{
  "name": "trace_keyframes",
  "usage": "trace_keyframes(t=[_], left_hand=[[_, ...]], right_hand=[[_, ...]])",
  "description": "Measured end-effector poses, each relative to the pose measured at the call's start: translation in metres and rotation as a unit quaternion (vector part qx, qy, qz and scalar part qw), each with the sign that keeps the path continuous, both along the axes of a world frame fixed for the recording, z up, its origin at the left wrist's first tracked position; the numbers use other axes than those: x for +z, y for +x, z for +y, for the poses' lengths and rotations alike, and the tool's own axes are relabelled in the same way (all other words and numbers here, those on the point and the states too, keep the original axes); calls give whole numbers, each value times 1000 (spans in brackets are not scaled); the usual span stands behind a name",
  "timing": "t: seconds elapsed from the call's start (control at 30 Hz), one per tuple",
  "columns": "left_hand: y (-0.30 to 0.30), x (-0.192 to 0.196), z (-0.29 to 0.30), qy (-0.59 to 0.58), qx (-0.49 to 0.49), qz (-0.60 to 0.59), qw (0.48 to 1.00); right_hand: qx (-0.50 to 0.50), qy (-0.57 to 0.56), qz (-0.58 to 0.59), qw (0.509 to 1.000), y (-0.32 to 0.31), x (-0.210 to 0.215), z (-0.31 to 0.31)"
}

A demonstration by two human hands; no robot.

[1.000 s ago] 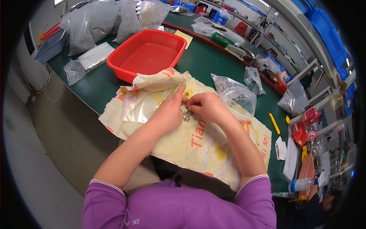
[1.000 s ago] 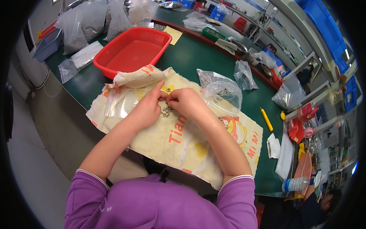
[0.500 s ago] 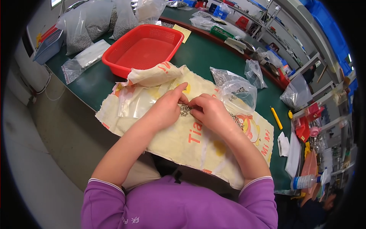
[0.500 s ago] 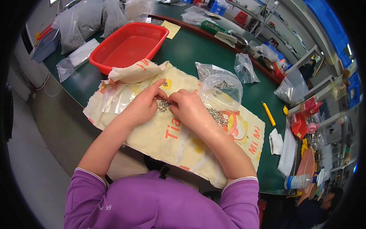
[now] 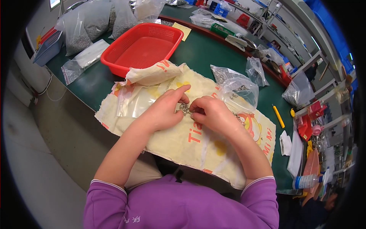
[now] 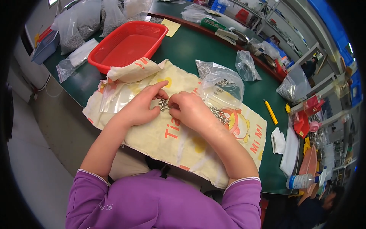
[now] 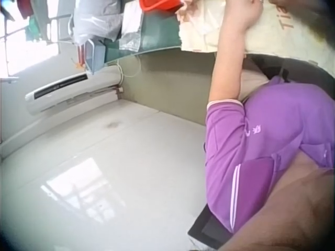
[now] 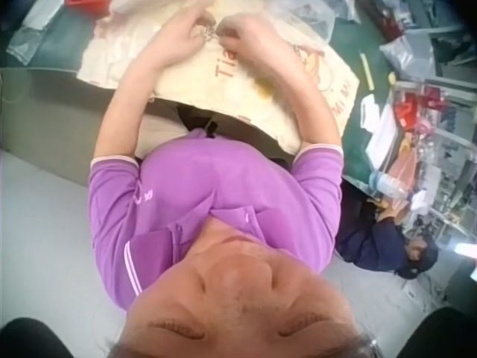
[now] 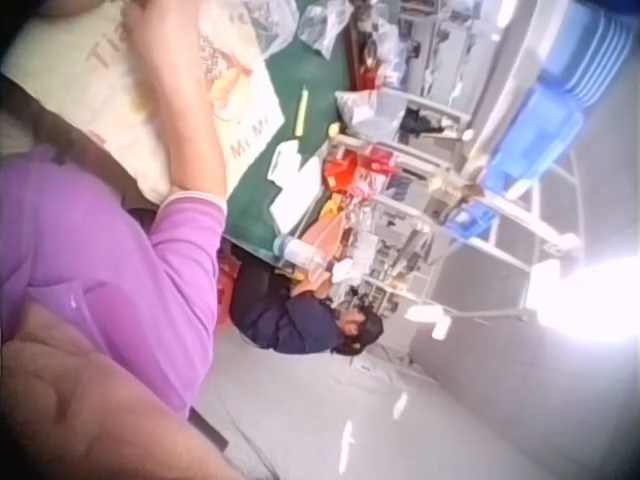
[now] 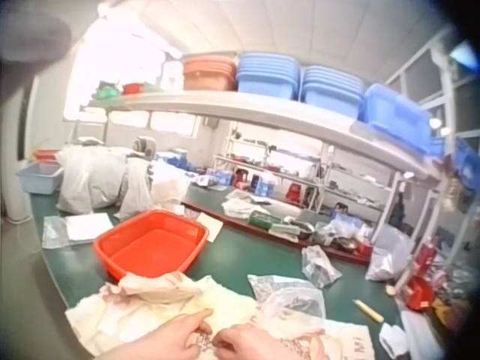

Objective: Sorting and inspecting small metal hardware components at a manufacturing workbench.

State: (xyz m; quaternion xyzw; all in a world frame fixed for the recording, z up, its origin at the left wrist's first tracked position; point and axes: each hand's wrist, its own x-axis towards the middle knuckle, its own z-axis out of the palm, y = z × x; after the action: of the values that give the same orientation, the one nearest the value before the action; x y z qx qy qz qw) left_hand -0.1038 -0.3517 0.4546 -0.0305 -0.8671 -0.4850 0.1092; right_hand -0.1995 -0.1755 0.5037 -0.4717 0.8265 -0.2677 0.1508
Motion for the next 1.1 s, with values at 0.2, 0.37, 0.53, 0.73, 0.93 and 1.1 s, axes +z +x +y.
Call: trace_keyframes(t=[0.2, 0.37, 0.53, 0.73, 0.93, 1.1], left_hand=[[2, 4, -1, -6, -9, -12, 1000], [2, 3, -1, -15, -13, -5, 1000], [1, -1, -2, 0, -17, -5, 1000], [1, -3, -4, 7, -17, -1, 1000], [0, -4, -3, 10, -8, 5, 1000], [-1, -6, -3, 16, -7, 15, 1000]], right_hand=[[31, -23, 49, 998, -3, -8, 1], [62, -5, 83, 995, -3, -5, 1], [88, 55, 38, 994, 4, 5, 4], [131, 115, -57, 983, 10, 21, 4], [55, -35, 3, 998, 0, -2, -1], [75, -51, 99, 991, 1, -12, -4]])
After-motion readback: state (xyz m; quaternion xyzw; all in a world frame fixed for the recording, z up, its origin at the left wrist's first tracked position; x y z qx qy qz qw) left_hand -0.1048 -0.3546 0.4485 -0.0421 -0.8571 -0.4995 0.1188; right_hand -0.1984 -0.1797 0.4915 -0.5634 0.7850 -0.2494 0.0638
